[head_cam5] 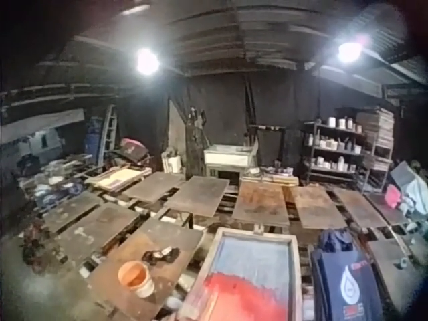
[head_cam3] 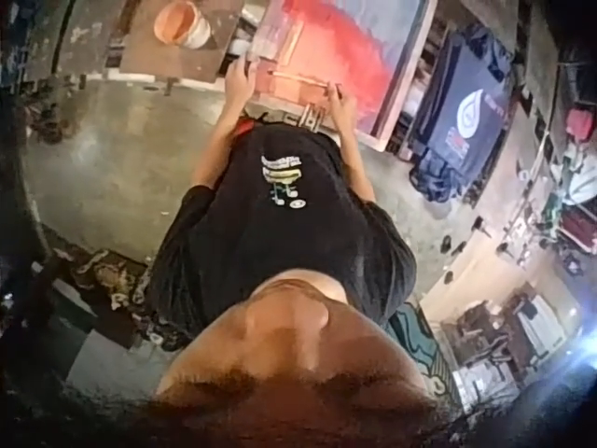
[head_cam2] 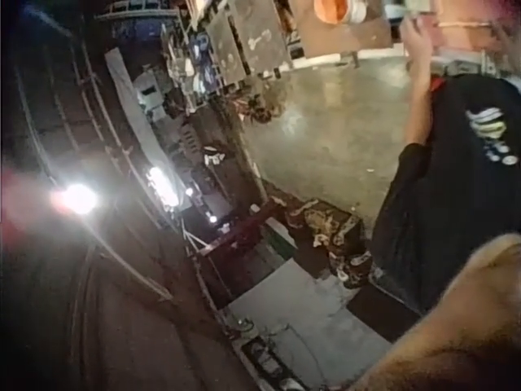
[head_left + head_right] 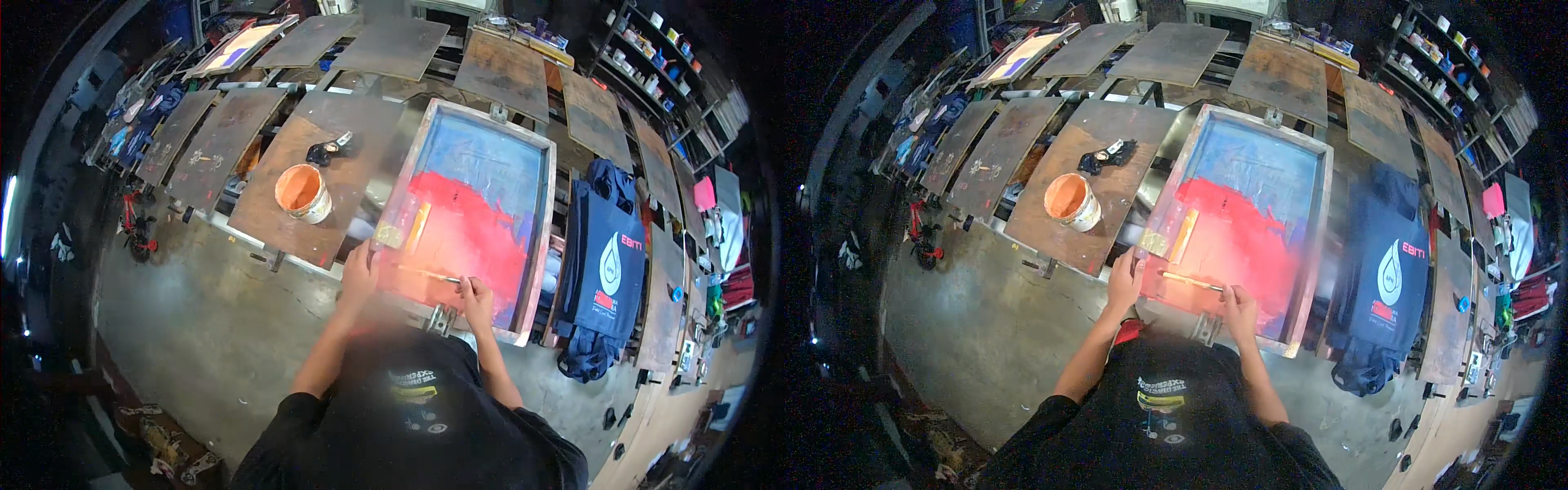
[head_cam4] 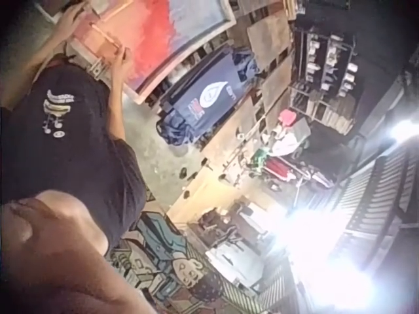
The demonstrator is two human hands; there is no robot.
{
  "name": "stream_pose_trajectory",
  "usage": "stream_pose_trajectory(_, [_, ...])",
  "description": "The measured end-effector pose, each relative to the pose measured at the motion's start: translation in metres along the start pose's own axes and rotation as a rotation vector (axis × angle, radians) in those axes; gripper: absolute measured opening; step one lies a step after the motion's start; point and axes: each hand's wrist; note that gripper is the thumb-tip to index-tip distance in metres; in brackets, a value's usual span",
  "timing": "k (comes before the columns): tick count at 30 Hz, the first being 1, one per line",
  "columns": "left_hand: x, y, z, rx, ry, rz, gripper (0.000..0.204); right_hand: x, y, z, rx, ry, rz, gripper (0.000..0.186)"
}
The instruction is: Printing designs onto t-shirts using a screen and squeegee at a printing station.
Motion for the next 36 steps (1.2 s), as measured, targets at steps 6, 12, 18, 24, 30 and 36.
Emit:
stream_pose_trajectory(6, [0.001,-0.003,-0.002,0.005,-0.015,0.018,0.042,0.005,-0.005,-0.002,0.024,0.023,0.002,0.032])
stream_pose_trajectory(12, [0.003,-0.003,-0.001,0.002,-0.019,0.03,0.041,-0.001,0.005,-0.009,0.055,0.041,-0.015,0.033])
stream_pose_trajectory(18, [0.004,-0.003,-0.002,0.001,-0.007,0.005,0.045,-0.001,-0.003,-0.004,0.046,0.036,-0.029,0.033])
stream_pose_trajectory(24, [0.002,0.002,-0.002,0.005,-0.023,-0.019,0.045,0.004,-0.004,0.017,0.175,0.022,-0.105,0.033])
stream_pose_trajectory(30, [0.003,-0.001,-0.001,-0.001,0.001,0.004,0.045,0.002,-0.008,0.023,0.203,0.013,-0.142,0.035])
stream_pose_trajectory(36, [0.001,0.0,-0.002,0.008,-0.004,0.004,0.045,-0.002,-0.02,0.013,-0.001,0.022,-0.058,0.036])
Point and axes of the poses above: each hand's wrist, its own x-axis towards the middle knuckle, its own z-axis out of the back of the hand, y = z × x, and after that the axes turned 11 degrees about -y, right-handed
